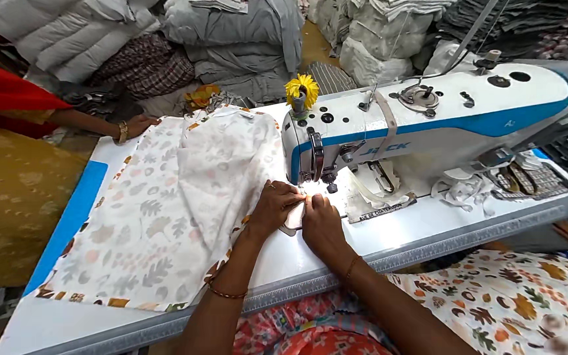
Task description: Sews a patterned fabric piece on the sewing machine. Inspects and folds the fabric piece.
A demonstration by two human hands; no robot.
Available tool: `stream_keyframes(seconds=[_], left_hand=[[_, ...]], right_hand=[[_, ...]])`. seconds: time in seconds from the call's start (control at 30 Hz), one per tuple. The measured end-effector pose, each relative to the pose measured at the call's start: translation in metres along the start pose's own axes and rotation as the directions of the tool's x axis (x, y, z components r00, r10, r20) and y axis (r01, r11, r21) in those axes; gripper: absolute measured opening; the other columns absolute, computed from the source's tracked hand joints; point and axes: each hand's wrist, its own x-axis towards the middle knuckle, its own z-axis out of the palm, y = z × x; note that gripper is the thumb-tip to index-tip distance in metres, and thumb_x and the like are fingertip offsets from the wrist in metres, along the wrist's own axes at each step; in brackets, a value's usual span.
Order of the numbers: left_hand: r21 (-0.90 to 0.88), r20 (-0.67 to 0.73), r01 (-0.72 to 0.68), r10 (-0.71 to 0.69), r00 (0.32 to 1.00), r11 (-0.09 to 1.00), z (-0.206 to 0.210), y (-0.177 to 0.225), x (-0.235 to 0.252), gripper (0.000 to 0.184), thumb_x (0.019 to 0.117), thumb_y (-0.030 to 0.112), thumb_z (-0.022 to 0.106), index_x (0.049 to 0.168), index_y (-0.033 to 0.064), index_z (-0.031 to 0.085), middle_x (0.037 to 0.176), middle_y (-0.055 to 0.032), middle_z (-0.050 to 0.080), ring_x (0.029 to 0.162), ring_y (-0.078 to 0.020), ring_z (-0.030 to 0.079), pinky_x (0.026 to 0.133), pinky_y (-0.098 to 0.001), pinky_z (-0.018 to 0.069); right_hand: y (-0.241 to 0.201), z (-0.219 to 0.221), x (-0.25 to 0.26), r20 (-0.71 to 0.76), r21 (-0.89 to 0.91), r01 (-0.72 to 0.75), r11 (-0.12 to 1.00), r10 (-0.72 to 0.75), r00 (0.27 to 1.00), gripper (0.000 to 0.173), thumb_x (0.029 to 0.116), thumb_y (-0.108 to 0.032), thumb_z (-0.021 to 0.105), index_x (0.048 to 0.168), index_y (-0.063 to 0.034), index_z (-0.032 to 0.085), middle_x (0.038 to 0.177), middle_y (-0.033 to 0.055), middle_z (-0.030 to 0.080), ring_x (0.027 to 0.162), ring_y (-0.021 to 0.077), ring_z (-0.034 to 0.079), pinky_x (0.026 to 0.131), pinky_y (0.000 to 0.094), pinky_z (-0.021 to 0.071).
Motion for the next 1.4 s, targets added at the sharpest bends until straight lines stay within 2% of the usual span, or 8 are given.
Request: stream_keyframes(seconds=[0.2, 0.33, 0.47, 0.6, 0.93, 1.17, 1.3, 1.4], left_hand=[[-0.107, -0.018, 0.095, -0.098, 0.995, 0.990, -0.012, -0.005, 0.015, 0.012, 0.0871, -0.002, 0.070, 0.091, 0.0033, 0.080, 0.098, -0.0117, 0.077, 0.103, -0.0327, 0.070, 0.097, -0.0589, 0.0468], [-0.051, -0.006, 0.070, -0.071, 0.997, 0.996, -0.011, -0.017, 0.022, 0.012, 0.0866, -0.001, 0.070, 0.089, 0.0046, 0.080, 0.094, -0.0129, 0.076, 0.103, -0.0354, 0.069, 0.093, -0.0608, 0.0465], [-0.035, -0.012, 0.049, -0.050, 0.999, 0.998, -0.009, -0.016, 0.020, 0.018, 0.0872, -0.002, 0.066, 0.093, 0.0056, 0.081, 0.094, -0.0134, 0.075, 0.102, -0.0358, 0.069, 0.093, -0.0616, 0.0456], [-0.025, -0.048, 0.032, -0.033, 0.998, 0.999, -0.004, -0.023, 0.019, 0.018, 0.0870, 0.002, 0.066, 0.090, 0.0080, 0.082, 0.093, -0.0108, 0.076, 0.102, -0.0329, 0.070, 0.095, -0.0616, 0.0462], [0.007, -0.041, 0.048, -0.047, 0.998, 0.999, -0.008, -0.014, 0.021, 0.016, 0.0862, -0.002, 0.067, 0.089, 0.0057, 0.081, 0.092, -0.0115, 0.076, 0.100, -0.0328, 0.069, 0.093, -0.0540, 0.0488], [0.082, -0.067, 0.006, 0.000, 0.998, 0.997, -0.005, -0.012, 0.014, 0.022, 0.0854, -0.002, 0.064, 0.092, 0.0079, 0.081, 0.093, -0.0102, 0.077, 0.101, -0.0317, 0.071, 0.095, -0.0491, 0.0524], [0.252, -0.041, 0.117, -0.110, 0.993, 0.961, 0.002, 0.014, 0.000, 0.030, 0.0913, -0.003, 0.058, 0.111, 0.0071, 0.078, 0.115, -0.0104, 0.075, 0.115, -0.0306, 0.069, 0.100, -0.0541, 0.0521], [0.491, -0.111, 0.274, -0.253, 0.961, 0.827, 0.003, 0.060, -0.033, 0.034, 0.1006, 0.019, 0.051, 0.124, 0.0160, 0.074, 0.139, -0.0087, 0.066, 0.133, -0.0366, 0.058, 0.104, -0.0730, 0.0405]], right_hand=[[0.002, 0.001, 0.003, 0.009, 0.043, -0.007, 0.999, 0.007, 1.000, 0.031, 0.0882, -0.009, 0.061, 0.114, 0.0067, 0.071, 0.098, 0.0191, 0.066, 0.086, 0.0337, 0.068, 0.060, 0.0429, 0.0518], [0.019, -0.021, -0.014, 0.072, 0.337, -0.034, 0.941, 0.010, 0.997, 0.034, 0.0915, -0.004, 0.065, 0.125, -0.0011, 0.071, 0.104, 0.0172, 0.068, 0.093, 0.0319, 0.069, 0.076, 0.0466, 0.0585], [0.114, -0.055, -0.049, -0.416, 0.153, 0.025, 0.988, 0.042, 0.908, 0.023, 0.0929, -0.012, 0.062, 0.105, -0.0013, 0.078, 0.099, 0.0184, 0.072, 0.085, 0.0290, 0.071, 0.074, 0.0388, 0.0593], [0.225, -0.092, -0.045, -0.372, 0.022, -0.273, 0.962, 0.261, 0.891, 0.043, 0.1095, -0.023, 0.044, 0.137, 0.0063, 0.060, 0.145, 0.0284, 0.055, 0.136, 0.0466, 0.051, 0.113, 0.0594, 0.0396], [0.246, -0.084, -0.041, -0.418, 0.064, -0.358, 0.932, 0.351, 0.838, 0.037, 0.1024, -0.022, 0.053, 0.102, 0.0067, 0.075, 0.109, 0.0301, 0.071, 0.101, 0.0503, 0.068, 0.084, 0.0670, 0.0486], [0.244, -0.087, -0.041, -0.489, 0.094, -0.258, 0.962, 0.270, 0.829, 0.035, 0.1062, -0.019, 0.050, 0.121, 0.0069, 0.067, 0.130, 0.0302, 0.063, 0.126, 0.0467, 0.058, 0.105, 0.0579, 0.0452], [0.245, -0.085, -0.041, -0.480, 0.119, -0.233, 0.965, 0.261, 0.837, 0.040, 0.1055, -0.026, 0.055, 0.126, 0.0079, 0.064, 0.135, 0.0317, 0.059, 0.130, 0.0470, 0.056, 0.107, 0.0576, 0.0441], [0.245, -0.084, -0.043, -0.446, 0.123, -0.263, 0.957, 0.290, 0.847, 0.043, 0.1053, -0.026, 0.055, 0.128, 0.0092, 0.063, 0.138, 0.0317, 0.057, 0.133, 0.0472, 0.053, 0.110, 0.0579, 0.0422]])
